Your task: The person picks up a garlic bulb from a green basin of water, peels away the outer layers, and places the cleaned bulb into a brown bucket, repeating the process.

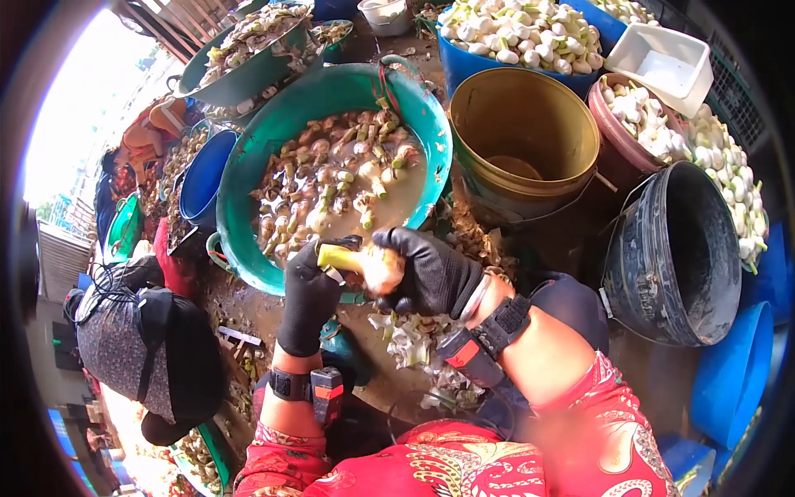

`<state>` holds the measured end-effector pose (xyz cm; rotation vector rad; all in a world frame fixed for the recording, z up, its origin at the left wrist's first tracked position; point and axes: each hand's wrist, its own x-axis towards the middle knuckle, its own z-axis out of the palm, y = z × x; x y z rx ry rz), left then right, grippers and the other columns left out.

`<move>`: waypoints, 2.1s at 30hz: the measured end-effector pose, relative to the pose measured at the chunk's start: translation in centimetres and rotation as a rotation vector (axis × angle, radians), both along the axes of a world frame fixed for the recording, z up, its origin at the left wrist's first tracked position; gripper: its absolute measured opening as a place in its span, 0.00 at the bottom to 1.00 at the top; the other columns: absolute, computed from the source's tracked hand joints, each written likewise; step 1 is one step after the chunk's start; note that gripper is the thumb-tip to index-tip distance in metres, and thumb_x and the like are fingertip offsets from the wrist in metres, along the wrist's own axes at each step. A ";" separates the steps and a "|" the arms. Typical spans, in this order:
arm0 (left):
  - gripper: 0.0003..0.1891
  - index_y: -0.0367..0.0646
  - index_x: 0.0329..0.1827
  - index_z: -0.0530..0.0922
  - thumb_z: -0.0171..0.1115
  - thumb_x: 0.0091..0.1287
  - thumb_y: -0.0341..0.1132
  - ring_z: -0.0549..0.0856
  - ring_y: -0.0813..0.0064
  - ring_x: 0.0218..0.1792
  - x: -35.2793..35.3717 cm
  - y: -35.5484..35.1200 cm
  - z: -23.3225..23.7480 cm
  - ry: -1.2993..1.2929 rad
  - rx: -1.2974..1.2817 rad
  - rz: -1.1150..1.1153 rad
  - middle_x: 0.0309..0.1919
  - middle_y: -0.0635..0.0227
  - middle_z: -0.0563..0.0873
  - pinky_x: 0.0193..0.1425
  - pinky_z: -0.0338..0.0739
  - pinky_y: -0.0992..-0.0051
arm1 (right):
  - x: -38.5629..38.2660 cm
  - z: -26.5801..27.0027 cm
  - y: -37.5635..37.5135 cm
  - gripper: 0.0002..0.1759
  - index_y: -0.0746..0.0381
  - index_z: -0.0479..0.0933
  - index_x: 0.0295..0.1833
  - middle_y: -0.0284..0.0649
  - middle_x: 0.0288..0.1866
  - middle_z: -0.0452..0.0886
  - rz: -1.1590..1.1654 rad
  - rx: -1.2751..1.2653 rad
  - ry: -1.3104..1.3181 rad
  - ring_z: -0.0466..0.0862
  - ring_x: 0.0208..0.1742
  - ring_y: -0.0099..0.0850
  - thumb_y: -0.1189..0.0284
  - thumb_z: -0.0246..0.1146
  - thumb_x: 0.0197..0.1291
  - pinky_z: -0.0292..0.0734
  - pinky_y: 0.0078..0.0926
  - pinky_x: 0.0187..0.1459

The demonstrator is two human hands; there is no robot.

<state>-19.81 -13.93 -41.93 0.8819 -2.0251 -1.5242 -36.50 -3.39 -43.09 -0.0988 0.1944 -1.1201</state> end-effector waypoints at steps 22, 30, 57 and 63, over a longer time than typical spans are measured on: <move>0.05 0.37 0.38 0.78 0.62 0.63 0.30 0.81 0.82 0.32 1.5 0.1 1.9 0.257 0.076 0.061 0.33 0.70 0.84 0.39 0.78 0.78 | 0.6 -0.3 0.3 0.12 0.63 0.78 0.47 0.44 0.42 0.80 -1.066 -0.880 2.002 0.80 0.44 0.40 0.77 0.58 0.57 0.73 0.33 0.50; 0.14 0.40 0.45 0.78 0.58 0.56 0.19 0.84 0.60 0.36 5.7 -3.6 2.3 -0.123 -0.891 0.141 0.35 0.59 0.85 0.41 0.79 0.68 | 1.8 -2.9 2.7 0.17 0.60 0.77 0.47 0.53 0.49 0.77 0.604 -0.673 2.136 0.77 0.51 0.46 0.67 0.61 0.51 0.72 0.41 0.52; 0.14 0.35 0.48 0.80 0.66 0.58 0.25 0.82 0.79 0.40 0.3 1.3 2.8 0.158 -0.039 0.051 0.40 0.69 0.84 0.45 0.76 0.78 | 0.5 1.2 1.4 0.07 0.63 0.76 0.36 0.42 0.30 0.75 -0.578 -0.592 1.837 0.77 0.34 0.37 0.77 0.60 0.48 0.72 0.30 0.38; 0.14 0.33 0.48 0.79 0.64 0.61 0.29 0.82 0.78 0.39 1.0 0.7 2.3 0.299 0.292 0.166 0.40 0.66 0.84 0.45 0.77 0.76 | 1.9 -1.8 2.2 0.07 0.64 0.75 0.28 0.47 0.27 0.77 0.067 -0.693 2.195 0.78 0.33 0.44 0.71 0.62 0.47 0.73 0.37 0.38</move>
